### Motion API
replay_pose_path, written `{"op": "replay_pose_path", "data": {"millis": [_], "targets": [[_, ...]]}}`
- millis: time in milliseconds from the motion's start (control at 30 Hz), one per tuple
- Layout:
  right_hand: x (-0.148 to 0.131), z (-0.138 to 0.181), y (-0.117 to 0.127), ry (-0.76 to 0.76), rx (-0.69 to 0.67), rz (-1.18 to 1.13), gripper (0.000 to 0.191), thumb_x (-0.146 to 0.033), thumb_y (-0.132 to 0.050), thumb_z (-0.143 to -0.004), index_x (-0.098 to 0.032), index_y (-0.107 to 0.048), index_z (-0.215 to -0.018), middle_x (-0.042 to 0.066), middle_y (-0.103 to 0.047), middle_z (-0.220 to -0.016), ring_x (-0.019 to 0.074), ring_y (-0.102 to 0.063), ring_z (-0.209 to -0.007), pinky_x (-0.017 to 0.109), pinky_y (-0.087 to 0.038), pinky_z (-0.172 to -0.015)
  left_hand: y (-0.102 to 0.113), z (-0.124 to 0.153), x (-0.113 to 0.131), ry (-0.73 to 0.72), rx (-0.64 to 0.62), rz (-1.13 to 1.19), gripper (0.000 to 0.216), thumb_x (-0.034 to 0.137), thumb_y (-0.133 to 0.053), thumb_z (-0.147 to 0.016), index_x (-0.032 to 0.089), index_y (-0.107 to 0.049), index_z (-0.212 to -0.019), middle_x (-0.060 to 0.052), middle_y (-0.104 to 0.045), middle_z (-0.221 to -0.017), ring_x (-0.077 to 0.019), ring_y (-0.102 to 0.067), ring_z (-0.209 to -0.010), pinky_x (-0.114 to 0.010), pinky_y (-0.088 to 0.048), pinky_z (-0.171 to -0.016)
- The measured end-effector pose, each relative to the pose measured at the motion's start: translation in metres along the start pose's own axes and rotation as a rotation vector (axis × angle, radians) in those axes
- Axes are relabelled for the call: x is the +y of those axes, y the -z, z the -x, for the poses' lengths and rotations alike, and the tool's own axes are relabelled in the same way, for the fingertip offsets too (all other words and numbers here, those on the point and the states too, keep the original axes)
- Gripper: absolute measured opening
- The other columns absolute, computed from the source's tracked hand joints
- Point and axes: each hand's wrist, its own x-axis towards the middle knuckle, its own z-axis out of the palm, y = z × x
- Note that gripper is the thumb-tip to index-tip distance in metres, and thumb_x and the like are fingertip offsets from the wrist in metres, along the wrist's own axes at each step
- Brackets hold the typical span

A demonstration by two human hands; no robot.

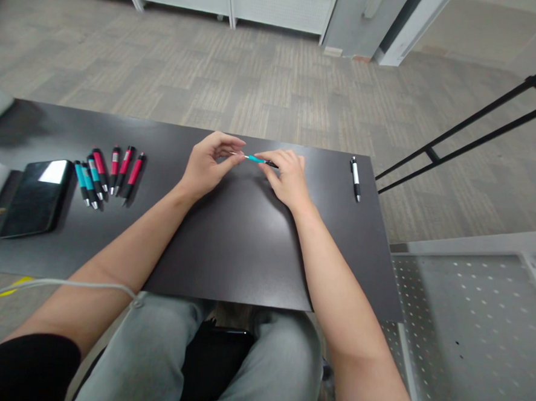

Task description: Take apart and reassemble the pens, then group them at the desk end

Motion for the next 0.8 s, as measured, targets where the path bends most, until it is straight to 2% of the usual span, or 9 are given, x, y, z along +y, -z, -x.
{"op": "replay_pose_path", "data": {"millis": [133, 267, 400, 500, 600, 700, 800], "targets": [[0.004, 0.001, -0.006, 0.069, 0.018, -0.008, 0.033, -0.056, -0.064, -0.123, -0.038, -0.087, -0.138, 0.007, -0.088, -0.122, 0.0365, -0.074, -0.117, 0.057, -0.050, -0.117, -0.005, 0.001, -0.012, 0.017, 0.028, 0.129, 0.030, 0.037, -0.094, -0.101, 0.025, -0.080, -0.125, -0.007, -0.085, -0.114, -0.0245, -0.086, -0.106, -0.039, -0.072, -0.099], [0.011, 0.001, -0.013, 0.145, 0.040, -0.035, 0.035, -0.056, -0.064, -0.123, -0.036, -0.087, -0.140, 0.008, -0.089, -0.122, 0.0364, -0.077, -0.114, 0.057, -0.055, -0.114, -0.009, 0.000, -0.023, 0.014, 0.014, 0.232, 0.047, 0.053, -0.100, -0.098, 0.027, -0.079, -0.131, -0.008, -0.086, -0.118, -0.0261, -0.087, -0.109, -0.040, -0.072, -0.101], [0.015, -0.001, -0.017, 0.150, 0.088, -0.137, 0.038, -0.063, -0.065, -0.122, -0.036, -0.086, -0.138, 0.007, -0.090, -0.125, 0.0354, -0.081, -0.113, 0.056, -0.059, -0.113, -0.004, -0.003, -0.023, -0.041, 0.059, 0.202, 0.063, 0.065, -0.106, -0.089, 0.029, -0.079, -0.133, -0.009, -0.084, -0.129, -0.0303, -0.083, -0.122, -0.045, -0.068, -0.110], [0.019, -0.003, -0.020, 0.113, 0.123, -0.272, 0.046, -0.073, -0.066, -0.118, -0.036, -0.084, -0.137, 0.006, -0.091, -0.123, 0.0340, -0.083, -0.115, 0.054, -0.061, -0.112, 0.008, -0.005, -0.022, -0.047, 0.114, 0.044, 0.052, 0.066, -0.099, -0.096, 0.030, -0.082, -0.128, -0.010, -0.082, -0.131, -0.0332, -0.077, -0.129, -0.049, -0.062, -0.119], [0.022, -0.005, -0.024, 0.050, 0.159, -0.388, 0.055, -0.083, -0.067, -0.114, -0.035, -0.082, -0.135, 0.006, -0.091, -0.117, 0.0324, -0.084, -0.113, 0.052, -0.063, -0.109, 0.016, -0.002, -0.022, 0.038, 0.126, -0.201, 0.031, 0.059, -0.088, -0.107, 0.032, -0.085, -0.120, -0.012, -0.079, -0.134, -0.0394, -0.069, -0.136, -0.060, -0.053, -0.126], [0.024, -0.007, -0.027, -0.006, 0.185, -0.448, 0.062, -0.090, -0.069, -0.109, -0.034, -0.080, -0.132, 0.006, -0.091, -0.111, 0.0315, -0.083, -0.109, 0.051, -0.065, -0.108, 0.015, 0.004, -0.023, 0.098, 0.069, -0.405, 0.018, 0.046, -0.087, -0.106, 0.032, -0.087, -0.118, -0.015, -0.075, -0.146, -0.0473, -0.059, -0.148, -0.069, -0.044, -0.127], [0.023, -0.007, -0.027, -0.022, 0.190, -0.493, 0.064, -0.093, -0.073, -0.105, -0.033, -0.080, -0.129, 0.006, -0.090, -0.109, 0.0312, -0.083, -0.107, 0.051, -0.066, -0.107, 0.010, 0.009, -0.023, 0.075, -0.008, -0.498, 0.014, 0.036, -0.090, -0.102, 0.033, -0.090, -0.115, -0.016, -0.072, -0.157, -0.0510, -0.052, -0.155, -0.072, -0.039, -0.127]]}}
